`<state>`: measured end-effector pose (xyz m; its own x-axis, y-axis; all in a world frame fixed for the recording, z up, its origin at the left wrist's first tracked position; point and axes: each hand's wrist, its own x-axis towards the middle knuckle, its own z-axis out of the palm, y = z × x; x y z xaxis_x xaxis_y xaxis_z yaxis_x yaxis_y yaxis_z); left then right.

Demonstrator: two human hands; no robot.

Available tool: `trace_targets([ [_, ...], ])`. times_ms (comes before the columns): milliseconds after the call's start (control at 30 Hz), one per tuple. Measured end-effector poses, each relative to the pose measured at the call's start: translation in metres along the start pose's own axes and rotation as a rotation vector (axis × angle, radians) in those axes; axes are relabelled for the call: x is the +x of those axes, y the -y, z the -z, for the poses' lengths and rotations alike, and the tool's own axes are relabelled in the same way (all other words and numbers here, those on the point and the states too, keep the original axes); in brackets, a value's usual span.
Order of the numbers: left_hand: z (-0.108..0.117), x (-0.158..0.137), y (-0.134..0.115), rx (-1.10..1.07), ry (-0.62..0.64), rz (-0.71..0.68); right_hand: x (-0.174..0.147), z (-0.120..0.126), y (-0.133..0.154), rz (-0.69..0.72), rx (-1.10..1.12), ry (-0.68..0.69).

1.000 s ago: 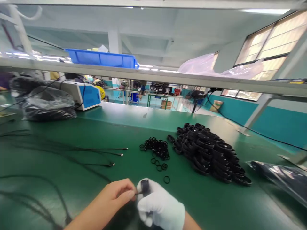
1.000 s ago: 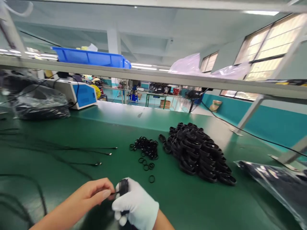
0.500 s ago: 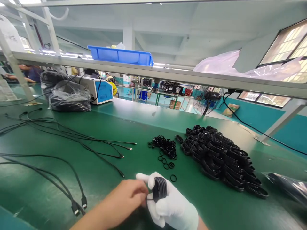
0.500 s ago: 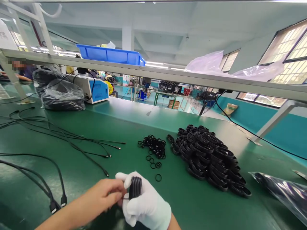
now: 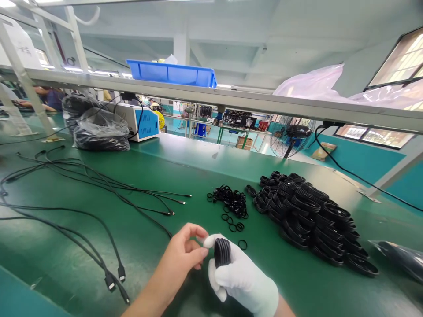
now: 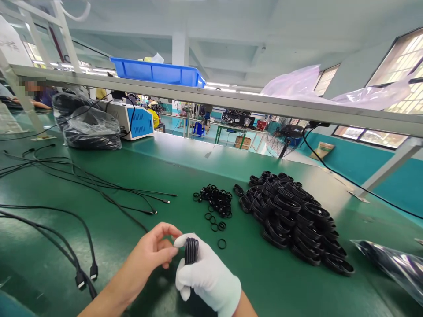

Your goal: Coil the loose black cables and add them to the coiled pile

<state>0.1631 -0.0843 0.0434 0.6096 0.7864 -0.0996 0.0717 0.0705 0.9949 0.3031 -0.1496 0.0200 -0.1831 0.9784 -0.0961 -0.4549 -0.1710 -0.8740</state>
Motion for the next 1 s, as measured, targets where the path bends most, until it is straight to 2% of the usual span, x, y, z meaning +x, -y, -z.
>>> trace_targets([
  [67,0.003,-0.003,-0.007,0.28,-0.036,-0.124,0.0,-0.003,0.004,-0.075,-0.076,-0.034],
  [133,0.002,-0.003,-0.011,0.488,0.015,-0.282,0.0,-0.006,0.005,-0.161,-0.148,-0.045],
  [233,-0.002,0.002,-0.008,0.607,0.044,-0.389,0.001,-0.007,0.001,-0.209,-0.087,-0.018],
  [367,-0.003,0.006,-0.002,0.657,-0.064,-0.384,0.003,0.002,-0.01,-0.277,0.156,0.057],
  [567,0.002,0.007,-0.004,0.672,-0.1,-0.341,0.006,0.01,-0.016,-0.371,0.335,0.181],
  [633,0.004,0.009,-0.004,0.668,-0.104,-0.331,0.006,0.008,-0.014,-0.33,0.35,0.18],
  [800,0.009,0.014,-0.007,0.703,-0.129,-0.278,0.007,0.0,-0.012,-0.058,0.189,-0.019],
  [867,0.014,0.016,-0.011,0.644,-0.083,-0.226,0.008,0.0,-0.013,-0.024,0.162,-0.037],
  [1000,0.031,0.02,-0.016,0.254,0.181,-0.038,0.01,0.002,-0.015,-0.117,0.402,0.058],
])
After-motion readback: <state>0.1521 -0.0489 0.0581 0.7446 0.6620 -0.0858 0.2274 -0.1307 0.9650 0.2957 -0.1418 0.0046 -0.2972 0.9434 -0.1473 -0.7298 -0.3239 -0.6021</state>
